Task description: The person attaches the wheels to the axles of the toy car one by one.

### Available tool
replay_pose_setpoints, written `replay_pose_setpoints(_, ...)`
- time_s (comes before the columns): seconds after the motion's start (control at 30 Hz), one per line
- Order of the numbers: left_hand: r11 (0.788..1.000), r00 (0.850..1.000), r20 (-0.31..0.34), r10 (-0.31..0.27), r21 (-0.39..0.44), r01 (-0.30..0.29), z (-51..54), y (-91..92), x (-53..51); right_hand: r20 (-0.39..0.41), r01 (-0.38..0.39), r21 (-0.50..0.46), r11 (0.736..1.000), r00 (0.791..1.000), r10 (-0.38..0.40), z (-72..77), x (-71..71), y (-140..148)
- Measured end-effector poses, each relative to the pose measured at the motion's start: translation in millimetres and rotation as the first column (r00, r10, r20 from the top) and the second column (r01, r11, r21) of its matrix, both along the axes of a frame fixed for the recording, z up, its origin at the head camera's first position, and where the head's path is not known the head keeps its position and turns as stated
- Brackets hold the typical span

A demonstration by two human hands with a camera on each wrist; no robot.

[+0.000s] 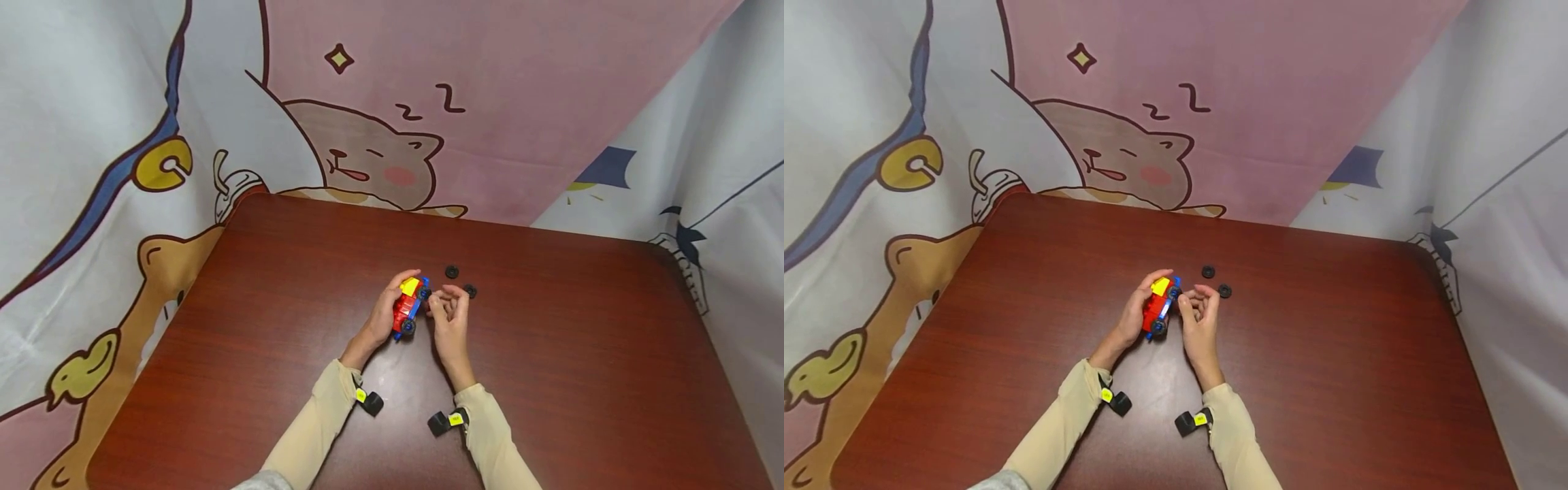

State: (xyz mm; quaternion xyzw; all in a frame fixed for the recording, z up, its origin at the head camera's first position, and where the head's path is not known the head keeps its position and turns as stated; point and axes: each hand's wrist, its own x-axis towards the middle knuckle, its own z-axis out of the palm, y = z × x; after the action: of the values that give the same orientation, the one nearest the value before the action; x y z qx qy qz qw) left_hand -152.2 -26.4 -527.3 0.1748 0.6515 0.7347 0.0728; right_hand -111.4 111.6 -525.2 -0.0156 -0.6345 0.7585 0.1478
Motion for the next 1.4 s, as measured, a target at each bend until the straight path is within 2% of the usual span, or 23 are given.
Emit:
replay_pose_setpoints(0.1, 0.997, 0.996, 0.086, 0.03, 0.068, -0.036, 2.4, 2.0, 1.0, -0.01, 0.024, 0.022, 0.999, 1.0, -0.024, 0.0, 0.7, -1)
replay_pose_setpoints(0.2, 0.989, 0.988, 0.144, 0.05, 0.131, -0.07, 3.8, 4.1, 2.6, 0.001, 0.02, 0.086, 0.996, 1.0, -0.021, -1.6, 1.3, -2)
replay_pose_setpoints(0.33, 0.981, 0.986, 0.133, 0.098, 0.155, -0.118, 5.0, 5.6, 4.2, 0.014, -0.029, 0.169, 0.985, 1.0, 0.027, -2.9, 2.1, -2)
replay_pose_setpoints(0.4, 0.977, 0.984, 0.123, 0.126, 0.158, -0.145, 5.7, 5.9, 4.6, 0.012, -0.062, 0.229, 0.972, 0.998, 0.061, -3.4, 2.7, -2)
replay_pose_setpoints(0.47, 0.973, 0.981, 0.124, 0.148, 0.161, -0.167, 5.2, 5.6, 4.9, 0.002, -0.089, 0.336, 0.938, 0.996, 0.093, -4.3, 3.5, -2)
replay_pose_setpoints(0.57, 0.969, 0.977, 0.14, 0.159, 0.169, -0.182, 5.6, 5.1, 5.2, -0.025, -0.084, 0.513, 0.855, 0.993, 0.113, -7.3, 4.5, -3)
replay_pose_setpoints(0.63, 0.969, 0.976, 0.155, 0.154, 0.168, -0.18, 5.6, 5.1, 5.1, -0.052, -0.053, 0.589, 0.806, 0.993, 0.103, -8.9, 5.4, -3)
replay_pose_setpoints(0.77, 0.972, 0.976, 0.158, 0.149, 0.159, -0.174, 5.7, 5.1, 4.5, -0.084, 0.019, 0.66, 0.751, 0.995, 0.048, -10.8, 6.4, -4)
replay_pose_setpoints(0.83, 0.971, 0.978, 0.155, 0.137, 0.176, -0.164, 5.7, 5.2, 3.8, -0.074, 0.037, 0.671, 0.741, 0.997, 0.016, -10.8, 6.4, -5)
replay_pose_setpoints(0.87, 0.969, 0.979, 0.156, 0.13, 0.188, -0.159, 5.5, 5.0, 3.5, -0.061, 0.039, 0.658, 0.752, 0.998, 0.001, -10.4, 6.3, -6)
replay_pose_setpoints(0.93, 0.967, 0.981, 0.164, 0.107, 0.214, -0.142, 5.4, 4.5, 3.0, -0.017, 0.04, 0.593, 0.804, 0.999, -0.038, -9.0, 5.6, -7)
replay_pose_setpoints(1.03, 0.97, 0.984, 0.159, 0.085, 0.213, -0.118, 4.7, 3.5, 2.2, 0.046, 0.051, 0.384, 0.922, 0.996, -0.075, -6.8, 4.0, -8)
replay_pose_setpoints(1.07, 0.974, 0.985, 0.156, 0.075, 0.198, -0.106, 4.5, 3.1, 2.3, 0.054, 0.063, 0.299, 0.952, 0.995, -0.082, -5.9, 3.7, -7)
replay_pose_setpoints(1.1, 0.981, 0.986, 0.152, 0.06, 0.176, -0.087, 4.7, 2.7, 2.7, 0.057, 0.076, 0.228, 0.971, 0.994, -0.092, -5.2, 3.6, -7)
replay_pose_setpoints(1.17, 0.995, 0.99, 0.137, 0.031, 0.095, -0.044, 5.3, 2.0, 3.5, 0.041, 0.089, 0.123, 0.988, 0.995, -0.095, -4.1, 4.0, -6)
replay_pose_setpoints(1.23, 1.0, 0.99, 0.138, -0.003, 0.012, 0.002, 5.7, 1.1, 3.8, 0.018, 0.082, 0.08, 0.993, 0.996, -0.083, -3.4, 4.9, -5)
replay_pose_setpoints(1.3, 0.998, 0.988, 0.152, -0.026, -0.058, 0.035, 6.6, 0.3, 3.2, -0.008, 0.07, 0.085, 0.994, 0.998, -0.07, -3.1, 6.0, -4)
replay_pose_setpoints(1.4, 0.998, 0.986, 0.166, -0.009, -0.058, 0.019, 4.3, 0.6, 1.4, -0.016, 0.068, 0.139, 0.988, 0.998, -0.066, 1.6, 8.3, -3)
